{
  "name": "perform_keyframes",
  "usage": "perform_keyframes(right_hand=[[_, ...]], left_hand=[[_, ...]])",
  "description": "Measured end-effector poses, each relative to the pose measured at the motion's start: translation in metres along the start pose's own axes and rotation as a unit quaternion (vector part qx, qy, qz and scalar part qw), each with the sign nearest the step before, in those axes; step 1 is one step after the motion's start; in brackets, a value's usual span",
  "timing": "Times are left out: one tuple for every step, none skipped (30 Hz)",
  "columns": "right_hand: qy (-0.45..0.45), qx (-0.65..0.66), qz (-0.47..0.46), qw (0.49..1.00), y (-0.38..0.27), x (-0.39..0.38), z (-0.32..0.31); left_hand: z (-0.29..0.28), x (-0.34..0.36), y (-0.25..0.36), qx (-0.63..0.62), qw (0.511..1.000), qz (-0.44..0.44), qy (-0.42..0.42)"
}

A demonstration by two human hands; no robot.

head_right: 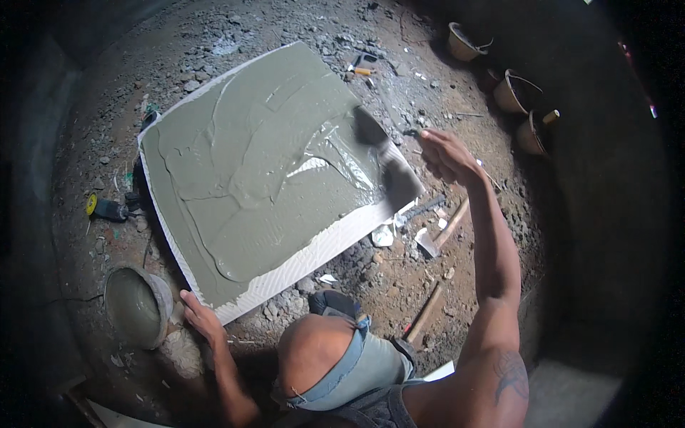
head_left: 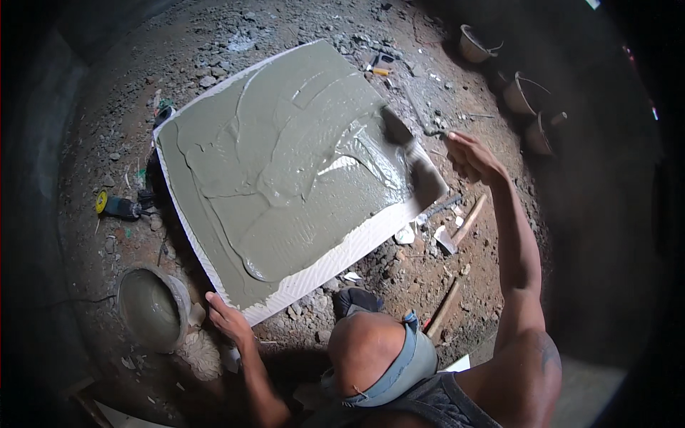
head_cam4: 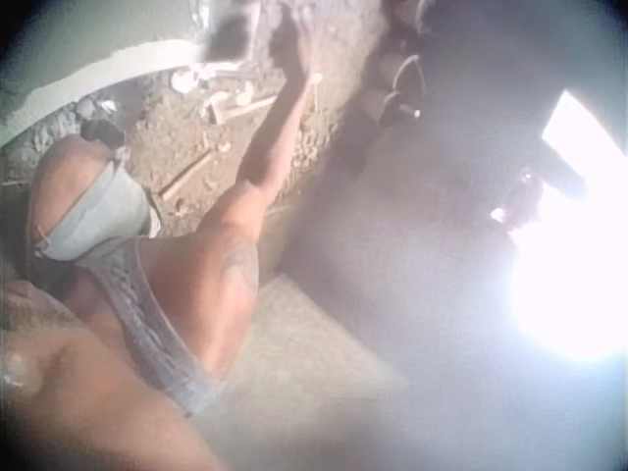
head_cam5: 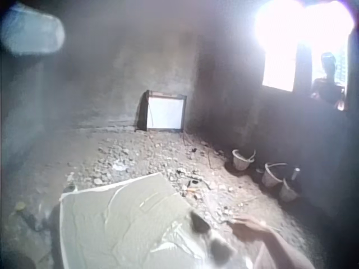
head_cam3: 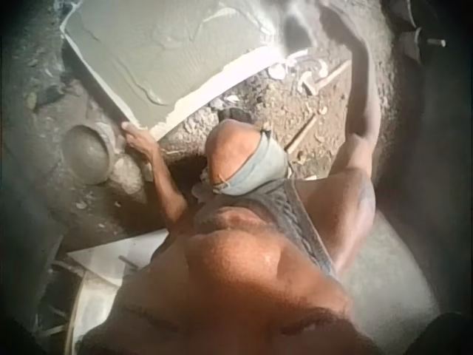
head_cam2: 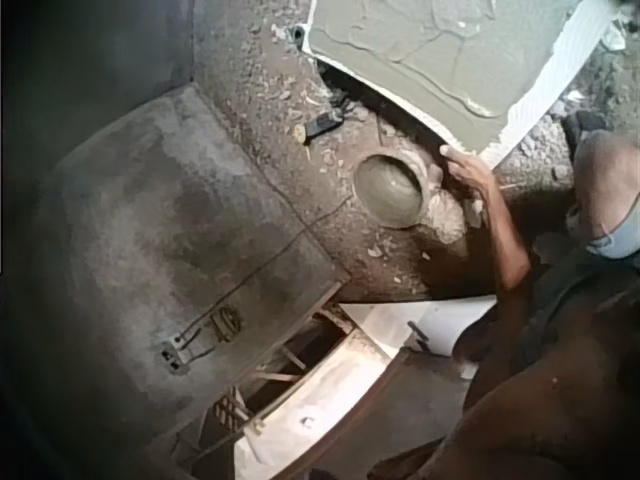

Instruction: The person mixes mortar in a bucket using a trowel and then spreads the mortar onto the back of a large floor tile before lifting the tile.

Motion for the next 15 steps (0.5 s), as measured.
perform_keyframes(right_hand=[[-0.032, 0.001, 0.002, 0.999, 0.0, -0.023, 0.007], [-0.064, 0.004, 0.005, 0.998, 0.002, -0.042, 0.017], [-0.103, 0.035, -0.001, 0.994, 0.01, -0.051, 0.033], [-0.154, -0.033, -0.032, 0.987, 0.017, -0.052, 0.041], [-0.118, -0.112, -0.049, 0.985, 0.023, -0.054, 0.059], [-0.024, -0.293, -0.183, 0.938, 0.02, -0.06, 0.086], [0.016, -0.409, -0.306, 0.86, 0.025, -0.059, 0.103], [0.016, -0.463, -0.263, 0.846, 0.017, -0.065, 0.122], [0.026, -0.482, -0.256, 0.838, 0.015, -0.064, 0.132], [0.036, -0.5, -0.25, 0.828, 0.015, -0.062, 0.138], [0.053, -0.508, -0.253, 0.822, 0.014, -0.055, 0.136], [0.069, -0.515, -0.256, 0.815, 0.011, -0.046, 0.132], [0.062, -0.492, -0.243, 0.834, 0.006, -0.042, 0.126], [0.116, -0.505, -0.292, 0.804, 0.01, -0.025, 0.11], [0.14, -0.502, -0.29, 0.803, 0.013, -0.005, 0.094]], left_hand=[[-0.001, 0.0, 0.003, 0.011, 1.0, 0.004, -0.007], [-0.001, -0.001, 0.006, 0.021, 1.0, 0.009, -0.014], [-0.002, -0.003, 0.014, 0.019, 1.0, -0.013, -0.012], [0.0, -0.001, 0.011, 0.02, 1.0, -0.01, -0.015], [0.002, 0.002, 0.005, -0.005, 1.0, -0.001, -0.022], [0.001, 0.004, 0.001, -0.027, 0.999, 0.007, -0.027], [0.0, 0.003, 0.003, -0.027, 0.999, 0.009, -0.029], [-0.001, 0.003, 0.005, -0.026, 0.999, 0.007, -0.022], [-0.001, 0.002, 0.006, -0.024, 1.0, 0.005, -0.015], [-0.001, 0.002, 0.007, -0.023, 1.0, 0.007, -0.015], [-0.001, 0.002, 0.008, -0.007, 1.0, 0.013, -0.027], [-0.002, 0.002, 0.008, 0.01, 0.999, 0.019, -0.038], [-0.004, 0.002, 0.006, 0.012, 0.999, 0.018, -0.036], [-0.003, 0.001, 0.006, 0.008, 0.999, 0.022, -0.033], [0.0, 0.001, 0.008, 0.005, 0.999, 0.026, -0.029]])
Point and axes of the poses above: each hand's wrist, its own x-axis towards the middle knuckle, its own z-axis out of the palm, y = z × x, the point moved 1 cm from there along x, towards the middle knuckle, and after that the axes turned 12 degrees about z, right-handed, at the moved point
